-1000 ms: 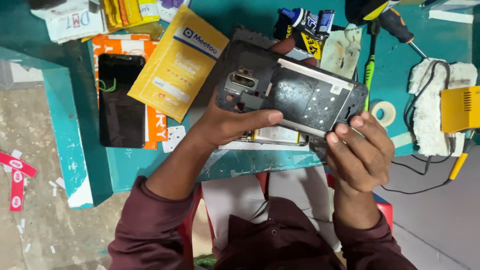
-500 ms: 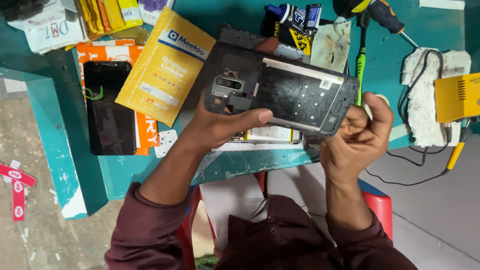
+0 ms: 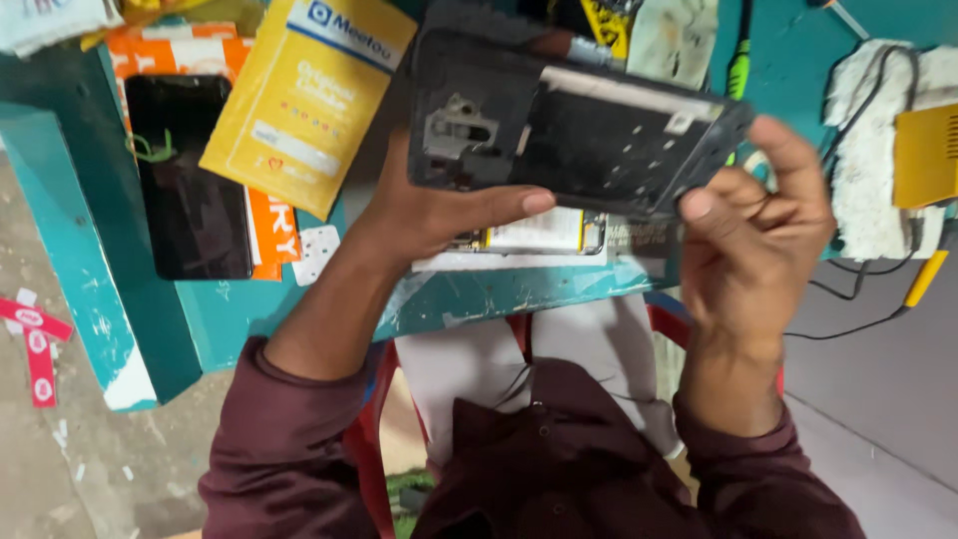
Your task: The person handles a disassembled smartphone, removes a protective film from a new screen, and manipulates the phone's internal components and back cover. The person places the new screen aside and continues to work on the phone's chassis.
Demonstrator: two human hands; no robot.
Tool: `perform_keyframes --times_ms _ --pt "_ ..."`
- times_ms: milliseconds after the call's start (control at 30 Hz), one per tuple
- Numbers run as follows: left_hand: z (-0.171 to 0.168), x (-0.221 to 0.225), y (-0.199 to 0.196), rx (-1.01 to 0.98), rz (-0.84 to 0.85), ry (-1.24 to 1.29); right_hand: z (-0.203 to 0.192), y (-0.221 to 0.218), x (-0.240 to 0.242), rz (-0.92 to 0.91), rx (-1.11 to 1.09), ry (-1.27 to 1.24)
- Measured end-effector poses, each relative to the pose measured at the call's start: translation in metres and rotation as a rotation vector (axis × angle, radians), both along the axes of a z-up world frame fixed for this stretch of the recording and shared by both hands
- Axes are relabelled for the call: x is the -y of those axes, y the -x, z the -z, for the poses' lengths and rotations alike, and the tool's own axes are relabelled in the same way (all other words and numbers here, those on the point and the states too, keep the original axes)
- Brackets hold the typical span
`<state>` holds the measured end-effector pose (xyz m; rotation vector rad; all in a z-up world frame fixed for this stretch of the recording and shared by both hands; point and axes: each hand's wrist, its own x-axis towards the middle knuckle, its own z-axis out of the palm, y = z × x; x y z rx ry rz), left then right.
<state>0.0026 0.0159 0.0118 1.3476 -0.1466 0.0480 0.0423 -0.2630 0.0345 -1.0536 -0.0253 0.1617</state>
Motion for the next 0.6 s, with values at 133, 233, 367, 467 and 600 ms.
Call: perform_keyframes --times_ms 133,233,367,467,600 --pt "0.011 -0.004 -0.009 -0.024 0.153 0.433 -0.005 -0.017 0.016 -0.003 0.035 0.012" --pt "0.005 -0.015 -0.012 -0.029 0.196 0.509 -0.01 -0.023 0.029 0.088 0.018 0.081" --pt "-0.007 -0.025 -0.014 0.105 0.064 0.334 -0.007 -0.023 0.049 0.048 0.083 0.165" --pt "-0.015 -0.027 -0.014 0.05 -0.113 0.25 0.006 -0.019 0.057 0.059 0.052 0.128" --pt "-0.033 -0.036 -0.001 0.104 -0.173 -0.204 0.015 -0.013 0.065 0.036 0.012 0.104"
